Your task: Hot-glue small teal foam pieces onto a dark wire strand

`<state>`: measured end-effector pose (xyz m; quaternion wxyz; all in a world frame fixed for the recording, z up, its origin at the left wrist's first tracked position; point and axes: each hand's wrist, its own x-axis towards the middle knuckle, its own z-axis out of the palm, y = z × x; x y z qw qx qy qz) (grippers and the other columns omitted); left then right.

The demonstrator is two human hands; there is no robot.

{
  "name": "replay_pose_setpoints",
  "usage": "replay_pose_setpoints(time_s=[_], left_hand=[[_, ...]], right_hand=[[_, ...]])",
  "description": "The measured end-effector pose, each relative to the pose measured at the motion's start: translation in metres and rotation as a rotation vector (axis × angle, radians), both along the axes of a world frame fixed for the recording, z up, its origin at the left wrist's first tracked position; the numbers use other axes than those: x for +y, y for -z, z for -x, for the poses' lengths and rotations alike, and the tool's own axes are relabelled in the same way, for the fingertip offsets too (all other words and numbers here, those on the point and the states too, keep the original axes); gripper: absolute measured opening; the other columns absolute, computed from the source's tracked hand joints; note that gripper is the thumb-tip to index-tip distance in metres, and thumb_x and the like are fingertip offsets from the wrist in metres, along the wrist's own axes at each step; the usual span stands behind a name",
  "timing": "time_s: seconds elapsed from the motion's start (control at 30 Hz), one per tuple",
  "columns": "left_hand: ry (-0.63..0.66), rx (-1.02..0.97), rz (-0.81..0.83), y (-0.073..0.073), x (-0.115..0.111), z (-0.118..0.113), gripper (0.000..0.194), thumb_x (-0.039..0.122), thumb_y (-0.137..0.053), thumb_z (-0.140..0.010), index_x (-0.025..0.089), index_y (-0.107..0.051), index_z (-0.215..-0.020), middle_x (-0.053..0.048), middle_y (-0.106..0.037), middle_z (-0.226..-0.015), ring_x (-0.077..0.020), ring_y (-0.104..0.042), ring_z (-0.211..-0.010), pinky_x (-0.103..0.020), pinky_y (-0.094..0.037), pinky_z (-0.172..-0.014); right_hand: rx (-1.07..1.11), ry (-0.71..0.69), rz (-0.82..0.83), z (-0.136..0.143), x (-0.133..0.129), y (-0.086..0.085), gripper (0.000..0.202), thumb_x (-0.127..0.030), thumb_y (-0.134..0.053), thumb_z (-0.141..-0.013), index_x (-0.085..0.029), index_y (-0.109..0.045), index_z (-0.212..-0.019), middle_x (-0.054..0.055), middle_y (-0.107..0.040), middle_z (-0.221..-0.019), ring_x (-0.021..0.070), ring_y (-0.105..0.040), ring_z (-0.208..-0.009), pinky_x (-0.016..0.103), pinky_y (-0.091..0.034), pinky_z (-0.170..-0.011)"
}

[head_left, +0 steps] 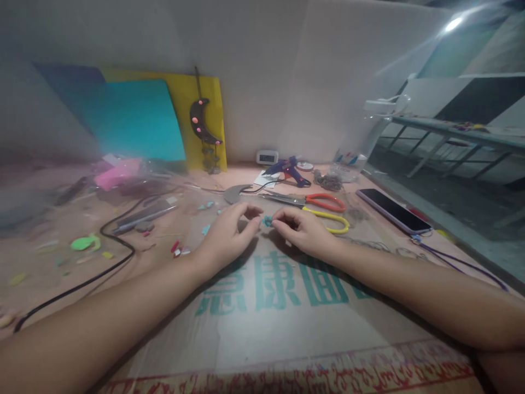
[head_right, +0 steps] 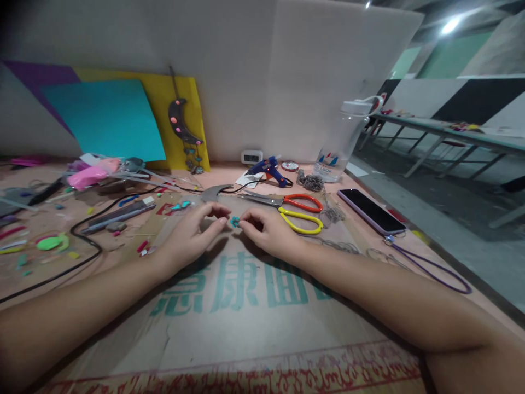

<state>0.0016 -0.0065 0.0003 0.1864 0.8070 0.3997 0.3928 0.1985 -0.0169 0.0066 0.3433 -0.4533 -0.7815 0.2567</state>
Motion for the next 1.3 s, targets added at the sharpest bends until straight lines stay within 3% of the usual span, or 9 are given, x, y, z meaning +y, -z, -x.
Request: replay_pose_setpoints(time_s=[0.13, 0.43, 0.63, 1.03, 1.2, 1.3], left_hand=[[0.060, 0.054, 0.019, -0.001, 0.002, 0.000, 0.022, 0.029, -0.047, -0.092, 0.016, -0.065, -0.086, -0.005, -0.064, -0.090, -0.0196, -0.058, -0.091, -0.033, -0.044, -0.082], [0.042, 0.090, -0.026, 0.001, 0.001, 0.000, 0.017, 0.030, -0.055, -0.088, 0.016, -0.064, -0.083, -0.005, -0.066, -0.087, -0.0195, -0.059, -0.087, -0.032, -0.044, -0.080], [0.020, 0.085, 0.049, -0.006, -0.001, -0.002, 0.019, 0.029, -0.054, -0.087, 0.017, -0.063, -0.075, -0.003, -0.067, -0.080, -0.0183, -0.060, -0.081, -0.030, -0.043, -0.076], [0.069, 0.060, 0.066, -0.006, 0.000, -0.001, 0.025, 0.030, -0.049, -0.090, 0.016, -0.063, -0.074, -0.002, -0.064, -0.076, -0.0167, -0.058, -0.078, -0.028, -0.041, -0.072], [0.029, 0.045, 0.085, -0.007, -0.001, -0.002, 0.023, 0.030, -0.050, -0.088, 0.017, -0.061, -0.073, -0.001, -0.064, -0.075, -0.0169, -0.058, -0.075, -0.028, -0.042, -0.073], [-0.002, 0.036, 0.116, -0.008, -0.001, -0.002, 0.023, 0.029, -0.048, -0.088, 0.018, -0.060, -0.073, -0.001, -0.065, -0.077, -0.0175, -0.058, -0.076, -0.028, -0.042, -0.073]], right_hand=[[-0.015, -0.009, -0.024, -0.001, 0.000, 0.002, 0.017, -0.030, -0.052, -0.088, -0.016, -0.060, -0.083, -0.004, -0.056, -0.060, 0.0092, -0.051, -0.053, 0.021, -0.039, -0.054], [-0.047, -0.015, -0.045, -0.001, 0.000, 0.000, 0.020, -0.031, -0.051, -0.090, -0.016, -0.062, -0.083, -0.003, -0.057, -0.059, 0.0101, -0.051, -0.055, 0.022, -0.039, -0.055], [-0.042, -0.056, -0.039, -0.002, 0.000, -0.002, 0.029, -0.035, -0.044, -0.094, -0.015, -0.063, -0.085, -0.001, -0.057, -0.062, 0.0101, -0.050, -0.056, 0.021, -0.038, -0.055], [-0.019, -0.005, -0.036, -0.001, 0.000, -0.001, 0.020, -0.031, -0.051, -0.090, -0.016, -0.063, -0.084, -0.002, -0.057, -0.060, 0.0118, -0.054, -0.060, 0.023, -0.039, -0.058], [0.005, 0.019, -0.050, -0.004, -0.002, -0.003, 0.024, -0.035, -0.048, -0.092, -0.016, -0.063, -0.095, 0.000, -0.063, -0.070, 0.0116, -0.054, -0.059, 0.023, -0.040, -0.055], [-0.068, 0.049, -0.184, -0.009, -0.004, -0.020, 0.025, -0.031, -0.051, -0.090, -0.017, -0.061, -0.107, 0.005, -0.067, -0.093, 0.0123, -0.056, -0.064, 0.025, -0.043, -0.058]])
